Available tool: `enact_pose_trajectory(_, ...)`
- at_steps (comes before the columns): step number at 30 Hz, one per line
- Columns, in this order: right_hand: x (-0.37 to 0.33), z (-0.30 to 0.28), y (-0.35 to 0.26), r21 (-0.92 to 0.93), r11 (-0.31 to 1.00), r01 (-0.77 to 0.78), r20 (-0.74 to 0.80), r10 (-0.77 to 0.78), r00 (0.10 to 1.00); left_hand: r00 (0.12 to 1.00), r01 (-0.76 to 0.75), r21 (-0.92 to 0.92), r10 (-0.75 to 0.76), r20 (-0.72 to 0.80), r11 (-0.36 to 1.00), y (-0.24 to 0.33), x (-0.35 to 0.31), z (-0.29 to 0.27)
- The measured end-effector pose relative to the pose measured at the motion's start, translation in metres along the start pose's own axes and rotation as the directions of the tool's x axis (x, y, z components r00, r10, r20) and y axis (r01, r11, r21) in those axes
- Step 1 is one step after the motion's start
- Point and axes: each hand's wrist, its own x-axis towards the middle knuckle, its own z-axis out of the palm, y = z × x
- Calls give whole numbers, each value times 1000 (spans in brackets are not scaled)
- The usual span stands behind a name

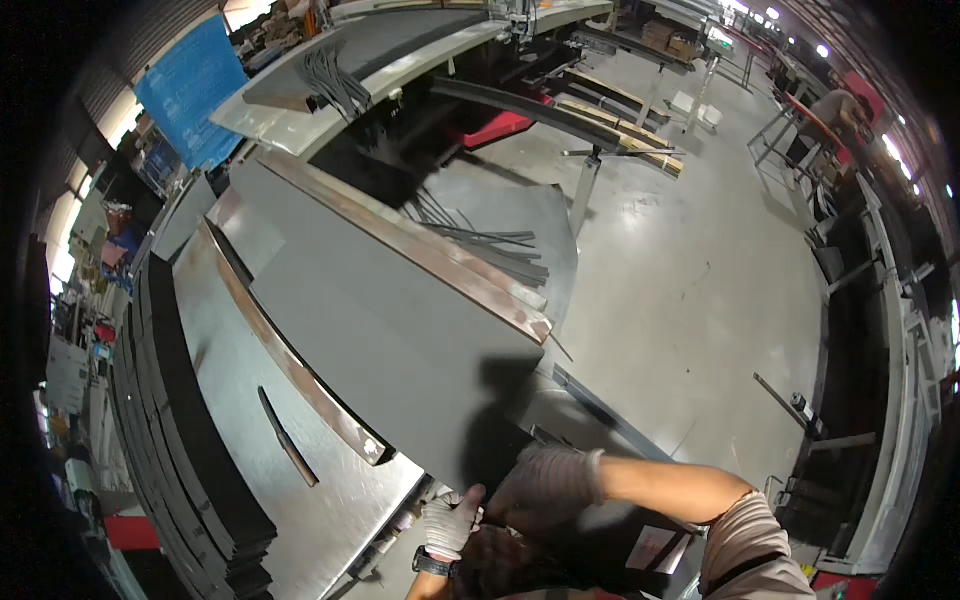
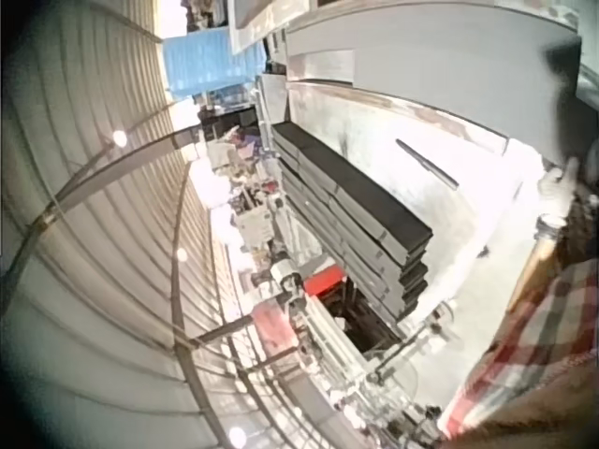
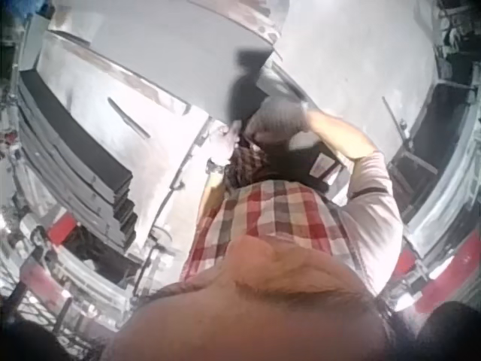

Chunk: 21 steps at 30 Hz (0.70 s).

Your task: Applying product labels to black panels on a large work table in a manufacturing facility.

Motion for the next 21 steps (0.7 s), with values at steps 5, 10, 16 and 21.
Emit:
enact_pose_trajectory(5,-27,31,90,58,850,-523,-256,519,815,994,112,-160,-107,38,981,-28,16,0)
enact_pose_trajectory(10,-23,76,101,772,533,-346,-324,799,507,981,28,-478,68,184,878,18,19,-5)
enact_pose_trajectory(16,-20,21,48,-113,874,-472,-364,405,839,938,-304,60,287,195,951,39,-61,29)
enact_pose_trajectory(21,-14,52,74,122,746,-655,-51,663,746,987,69,-351,-14,159,934,29,1,35)
